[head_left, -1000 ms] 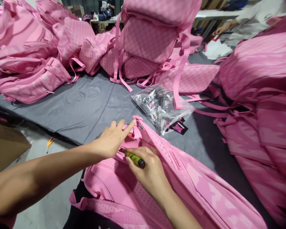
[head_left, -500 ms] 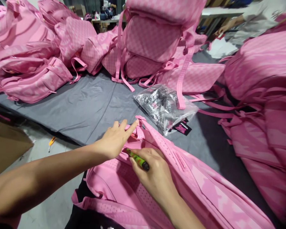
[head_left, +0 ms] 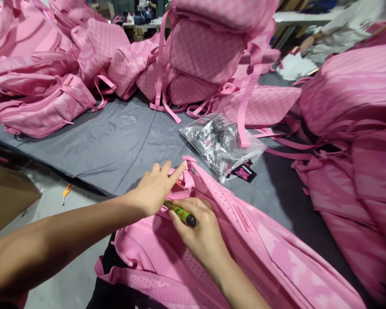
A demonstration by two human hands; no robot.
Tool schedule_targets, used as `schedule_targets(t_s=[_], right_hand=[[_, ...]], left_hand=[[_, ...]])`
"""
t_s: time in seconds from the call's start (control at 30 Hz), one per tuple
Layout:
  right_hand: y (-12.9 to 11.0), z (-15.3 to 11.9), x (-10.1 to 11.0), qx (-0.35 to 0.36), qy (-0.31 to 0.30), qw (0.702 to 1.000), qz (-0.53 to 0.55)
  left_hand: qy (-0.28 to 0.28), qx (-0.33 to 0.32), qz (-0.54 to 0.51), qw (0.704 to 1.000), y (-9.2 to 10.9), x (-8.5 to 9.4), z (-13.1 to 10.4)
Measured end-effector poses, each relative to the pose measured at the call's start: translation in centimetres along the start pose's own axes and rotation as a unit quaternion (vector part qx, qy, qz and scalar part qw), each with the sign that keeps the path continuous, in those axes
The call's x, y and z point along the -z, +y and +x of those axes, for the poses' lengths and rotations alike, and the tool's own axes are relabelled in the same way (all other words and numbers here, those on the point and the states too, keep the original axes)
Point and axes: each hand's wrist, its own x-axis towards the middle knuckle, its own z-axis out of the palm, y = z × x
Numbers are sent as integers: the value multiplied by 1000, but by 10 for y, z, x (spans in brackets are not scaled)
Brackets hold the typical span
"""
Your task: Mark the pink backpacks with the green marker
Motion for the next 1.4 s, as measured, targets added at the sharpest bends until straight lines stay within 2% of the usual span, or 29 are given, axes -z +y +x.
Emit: schedule_targets(t_s=[0.17, 0.3, 0.37, 0.43, 0.53, 0.7, 0.8, 0.97, 1.1, 1.2, 1.27, 1.33, 1.4], right_hand=[[0, 0, 0, -11, 10, 1000, -2], [0, 1, -2, -11, -11, 1000, 11], [0, 0, -1, -15, 2, 1000, 1], [-1, -1, 1, -10, 16, 1000, -13], [-2, -1, 3, 2, 5, 1000, -17], [-1, -2, 1, -11, 15, 1000, -9], [0, -2, -2, -6, 2, 1000, 5], [-2, -2, -2, -26, 8, 1000, 12], [-3, 1, -3, -52, -28, 997, 43], [-5, 4, -12, -69, -5, 997, 40], [-9, 7, -14, -84, -3, 995, 58], [-21, 5, -3, -81, -11, 992, 97], [-34, 0, 24, -40, 9, 991, 126]], left_hand=[[-2, -7, 7, 1000, 0, -2, 0], [-7, 3, 8, 1000, 0, -3, 1], [-3, -7, 5, 1000, -1, -4, 1], [3, -17, 3, 1000, -2, -5, 1], [8, -12, 4, 1000, -2, -6, 1], [14, -21, 4, 1000, -2, -4, -2], [13, -14, 5, 1000, -1, -2, -4], [31, -19, -5, 999, -1, -3, -6], [52, -15, -17, 998, -2, -8, -9], [76, -17, -17, 997, -4, -12, -8], [71, -15, -11, 997, -5, -13, -8], [59, -13, -3, 998, -5, -12, -8], [52, -14, 3, 999, -4, -10, -9]])
